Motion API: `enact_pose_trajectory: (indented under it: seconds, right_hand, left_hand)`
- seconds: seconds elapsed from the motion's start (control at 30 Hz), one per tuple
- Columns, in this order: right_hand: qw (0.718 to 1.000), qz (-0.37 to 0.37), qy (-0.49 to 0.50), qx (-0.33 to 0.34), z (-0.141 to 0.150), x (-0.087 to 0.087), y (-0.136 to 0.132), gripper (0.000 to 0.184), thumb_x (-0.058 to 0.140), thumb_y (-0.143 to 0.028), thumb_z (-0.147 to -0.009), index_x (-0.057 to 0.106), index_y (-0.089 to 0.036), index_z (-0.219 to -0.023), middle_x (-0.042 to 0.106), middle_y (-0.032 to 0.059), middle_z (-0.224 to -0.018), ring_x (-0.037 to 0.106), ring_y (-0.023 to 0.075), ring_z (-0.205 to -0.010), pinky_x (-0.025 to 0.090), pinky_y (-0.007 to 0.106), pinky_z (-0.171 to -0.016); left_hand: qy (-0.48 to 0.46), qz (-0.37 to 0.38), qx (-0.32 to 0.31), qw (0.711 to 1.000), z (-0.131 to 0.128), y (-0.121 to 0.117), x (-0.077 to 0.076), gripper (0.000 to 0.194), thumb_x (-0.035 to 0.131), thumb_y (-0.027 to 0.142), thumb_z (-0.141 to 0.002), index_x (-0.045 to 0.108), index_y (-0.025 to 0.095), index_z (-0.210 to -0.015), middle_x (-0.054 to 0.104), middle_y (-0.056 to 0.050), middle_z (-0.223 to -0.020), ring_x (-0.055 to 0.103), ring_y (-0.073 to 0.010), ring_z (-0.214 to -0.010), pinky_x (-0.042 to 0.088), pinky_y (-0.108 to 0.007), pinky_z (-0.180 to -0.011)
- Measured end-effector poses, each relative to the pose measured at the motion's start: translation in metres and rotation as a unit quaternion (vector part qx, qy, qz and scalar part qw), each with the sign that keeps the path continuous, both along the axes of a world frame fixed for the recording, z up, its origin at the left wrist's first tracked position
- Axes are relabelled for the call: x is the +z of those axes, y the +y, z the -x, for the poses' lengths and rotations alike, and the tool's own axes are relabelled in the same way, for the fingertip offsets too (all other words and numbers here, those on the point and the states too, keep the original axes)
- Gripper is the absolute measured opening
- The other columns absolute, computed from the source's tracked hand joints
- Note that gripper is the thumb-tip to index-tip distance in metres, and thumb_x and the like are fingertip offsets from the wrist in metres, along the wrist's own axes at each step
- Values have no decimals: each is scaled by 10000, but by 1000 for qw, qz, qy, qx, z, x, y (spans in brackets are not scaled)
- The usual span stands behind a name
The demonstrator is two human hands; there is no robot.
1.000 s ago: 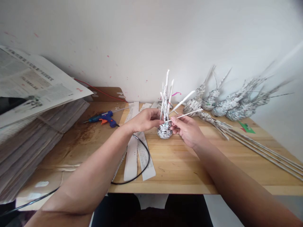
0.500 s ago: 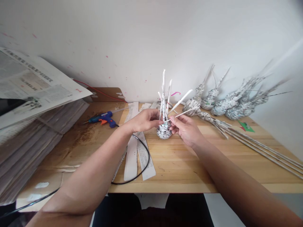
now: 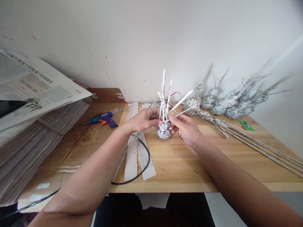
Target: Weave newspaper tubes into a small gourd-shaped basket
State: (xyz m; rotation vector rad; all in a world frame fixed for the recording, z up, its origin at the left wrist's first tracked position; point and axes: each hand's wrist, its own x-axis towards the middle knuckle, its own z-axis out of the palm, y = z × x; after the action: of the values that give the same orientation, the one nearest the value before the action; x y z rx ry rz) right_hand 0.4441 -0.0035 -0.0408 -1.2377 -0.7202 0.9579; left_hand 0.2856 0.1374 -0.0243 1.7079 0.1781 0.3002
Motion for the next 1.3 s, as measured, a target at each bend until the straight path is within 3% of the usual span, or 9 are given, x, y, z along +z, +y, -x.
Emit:
enact_pose_trajectory:
  seconds: [0.37, 0.67, 0.87, 1.07, 1.3]
  right_hand:
    - [1000, -18, 2, -13, 2, 3, -1, 502, 971, -547, -524, 675, -189, -718, 666, -13, -646, 581, 100, -544, 438, 223, -451]
    - [1000, -15, 4, -22, 2, 4, -1, 512, 974, -547, -511, 659, -185, -688, 649, -19, -598, 576, 99, -530, 438, 212, -439]
    - [999, -27, -20, -10, 4, 3, -1, 496, 953, -548, -567, 654, -182, -717, 656, -18, -591, 584, 99, -522, 468, 215, -457]
    - [997, -47, -49, 32, 2, 5, -5, 504, 893, -595, -663, 669, -182, -848, 683, -13, -695, 646, 113, -582, 551, 243, -536]
    - [988, -94, -118, 26, 1, 7, -6, 448, 864, -574, -724, 688, -205, -907, 682, -6, -708, 634, 112, -612, 534, 235, -535]
  left_hand:
    - [-9, -1, -36, 999, 2, 1, -1, 284, 730, 321, -899, 653, 146, -1108, 749, -101, -1063, 718, -178, -925, 588, -321, -827]
    - [-4, 18, -84, 996, 5, -1, 7, 454, 822, 264, -807, 640, 174, -1213, 745, -127, -1144, 725, -233, -1061, 546, -405, -982]
    - [-12, -9, -28, 999, -2, -9, 3, 591, 908, 341, -712, 624, 150, -1193, 741, -117, -1085, 720, -221, -961, 556, -361, -880]
    - [-29, -37, 5, 999, -4, -9, 2, 485, 876, 266, -724, 616, 133, -1111, 728, -79, -1012, 694, -188, -917, 543, -325, -864]
    - [-37, -29, -15, 999, -3, -10, 6, 407, 785, 162, -736, 596, 157, -1097, 707, -68, -1007, 678, -188, -932, 527, -326, -861]
